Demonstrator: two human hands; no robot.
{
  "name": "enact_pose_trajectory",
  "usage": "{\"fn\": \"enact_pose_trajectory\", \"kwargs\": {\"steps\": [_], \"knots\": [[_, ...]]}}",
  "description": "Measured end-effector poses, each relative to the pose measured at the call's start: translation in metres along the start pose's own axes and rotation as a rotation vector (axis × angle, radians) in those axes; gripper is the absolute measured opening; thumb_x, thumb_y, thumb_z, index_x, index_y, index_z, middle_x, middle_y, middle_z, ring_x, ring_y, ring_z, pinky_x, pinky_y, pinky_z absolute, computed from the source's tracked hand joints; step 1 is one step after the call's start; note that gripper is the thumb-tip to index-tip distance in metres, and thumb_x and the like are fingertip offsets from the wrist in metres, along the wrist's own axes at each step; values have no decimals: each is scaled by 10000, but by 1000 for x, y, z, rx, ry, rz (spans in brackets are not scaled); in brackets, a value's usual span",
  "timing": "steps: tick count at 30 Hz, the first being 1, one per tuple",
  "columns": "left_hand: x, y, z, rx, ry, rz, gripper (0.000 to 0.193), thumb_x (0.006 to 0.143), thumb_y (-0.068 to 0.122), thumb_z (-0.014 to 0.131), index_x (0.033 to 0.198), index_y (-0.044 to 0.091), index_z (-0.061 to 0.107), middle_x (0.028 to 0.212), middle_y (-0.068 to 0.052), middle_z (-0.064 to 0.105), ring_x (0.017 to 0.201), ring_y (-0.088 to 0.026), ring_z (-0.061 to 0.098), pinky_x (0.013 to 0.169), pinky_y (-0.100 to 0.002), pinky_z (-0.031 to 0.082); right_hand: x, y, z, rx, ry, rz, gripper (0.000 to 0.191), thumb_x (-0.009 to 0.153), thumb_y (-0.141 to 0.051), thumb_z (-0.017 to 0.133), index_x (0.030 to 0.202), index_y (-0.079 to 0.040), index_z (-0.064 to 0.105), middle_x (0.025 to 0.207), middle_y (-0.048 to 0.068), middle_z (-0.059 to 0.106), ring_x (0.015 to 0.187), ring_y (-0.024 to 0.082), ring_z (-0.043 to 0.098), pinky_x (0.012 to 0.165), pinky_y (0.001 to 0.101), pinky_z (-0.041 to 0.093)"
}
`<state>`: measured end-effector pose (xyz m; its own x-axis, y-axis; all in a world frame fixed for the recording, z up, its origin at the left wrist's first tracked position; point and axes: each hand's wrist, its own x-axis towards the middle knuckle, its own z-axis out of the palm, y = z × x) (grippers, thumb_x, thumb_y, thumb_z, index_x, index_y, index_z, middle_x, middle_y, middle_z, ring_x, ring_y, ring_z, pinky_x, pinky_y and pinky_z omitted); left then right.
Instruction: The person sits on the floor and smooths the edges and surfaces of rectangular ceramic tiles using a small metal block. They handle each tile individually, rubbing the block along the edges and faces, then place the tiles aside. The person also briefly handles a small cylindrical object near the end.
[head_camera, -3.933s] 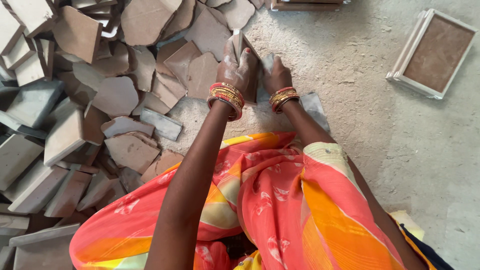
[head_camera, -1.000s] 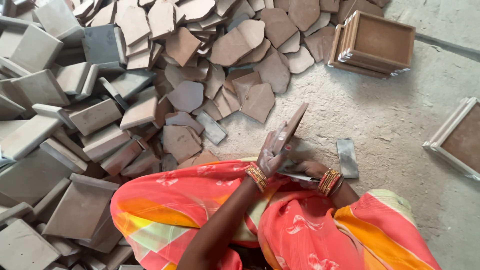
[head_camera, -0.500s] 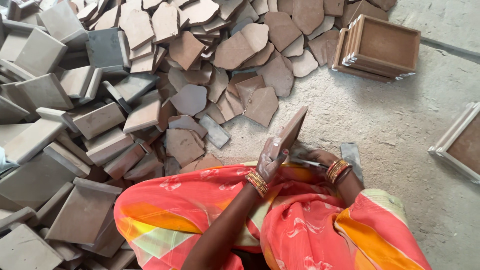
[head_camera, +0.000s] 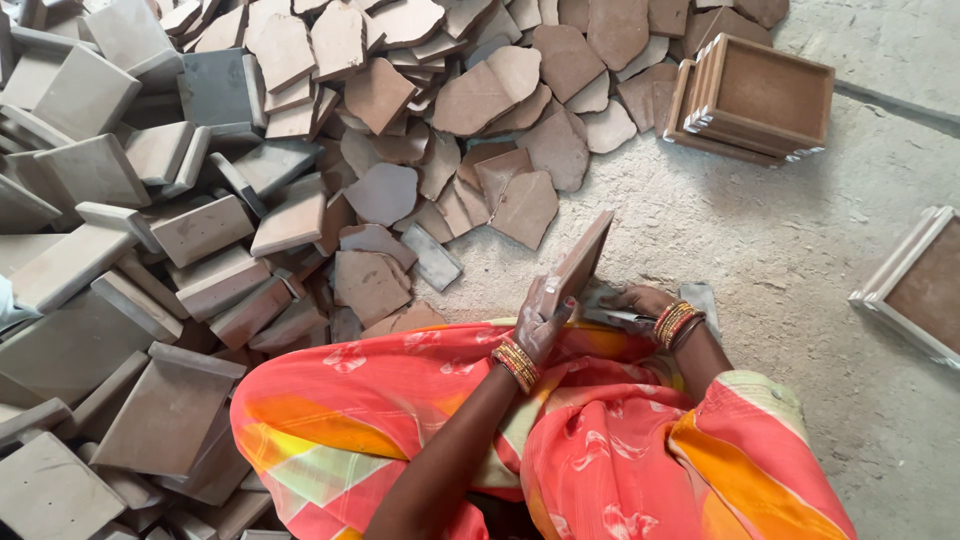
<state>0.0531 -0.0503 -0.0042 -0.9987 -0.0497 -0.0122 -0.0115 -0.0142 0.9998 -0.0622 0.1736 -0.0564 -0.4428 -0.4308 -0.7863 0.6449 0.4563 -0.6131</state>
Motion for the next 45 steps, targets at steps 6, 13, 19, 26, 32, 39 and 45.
{"fn": "enact_pose_trajectory", "kwargs": {"steps": [6, 13, 19, 26, 32, 39, 45], "knots": [[0, -6, 1, -28, -4, 31, 534, 974, 406, 669, 1333, 42, 517, 1132, -81, 633, 1038, -176, 586, 919, -323, 493, -3, -4, 2, 81, -19, 32, 256, 894, -326, 746, 834, -77, 739, 644, -7, 676, 449, 88, 529, 400, 255, 408], [-1, -14, 7, -121, -20, -97, 510, 936, 379, 699, 1284, 64, 500, 1003, -49, 607, 897, -145, 590, 793, -307, 511, -3, -4, -1, 15, 80, 8, 289, 943, -322, 746, 913, -35, 717, 698, 15, 687, 491, 108, 567, 434, 274, 460], [0, -23, 7, 37, -13, 175, 528, 1055, 431, 661, 1378, 24, 568, 1174, -143, 560, 1012, -209, 609, 881, -316, 513, -6, -8, 0, 97, 20, -12, 258, 914, -275, 705, 1052, -60, 742, 750, 26, 732, 534, 113, 606, 465, 278, 482], [2, 39, -6, 133, -2, -87, 911, 832, 541, 668, 1574, 119, 350, 1223, -214, 651, 938, -261, 713, 771, -394, 621, -6, -10, 6, -397, 202, -123, 253, 942, -243, 678, 1023, -34, 797, 867, 64, 780, 695, 125, 666, 686, 258, 520], [41, 93, -21, 629, -161, -302, 824, 840, 484, 693, 1515, 104, 412, 1088, -242, 714, 899, -329, 758, 790, -438, 616, 7, 0, 13, -36, 27, -313, 192, 921, -116, 663, 1020, 5, 776, 890, 14, 725, 766, 106, 605, 698, 287, 491], [94, 48, 3, 957, -373, -146, 370, 960, 292, 641, 1217, 27, 609, 957, -271, 720, 897, -414, 702, 800, -474, 562, 7, -4, -4, -194, 353, -115, 277, 893, -178, 778, 1030, 62, 754, 915, 91, 759, 765, 152, 623, 701, 319, 509], [120, 8, -16, 733, -288, 38, 250, 964, 256, 642, 1112, 54, 643, 934, -239, 722, 810, -419, 712, 723, -495, 561, -19, -20, -44, -339, 692, -11, 396, 941, -329, 788, 1027, 52, 727, 941, 184, 760, 759, 221, 700, 720, 361, 552]]}}
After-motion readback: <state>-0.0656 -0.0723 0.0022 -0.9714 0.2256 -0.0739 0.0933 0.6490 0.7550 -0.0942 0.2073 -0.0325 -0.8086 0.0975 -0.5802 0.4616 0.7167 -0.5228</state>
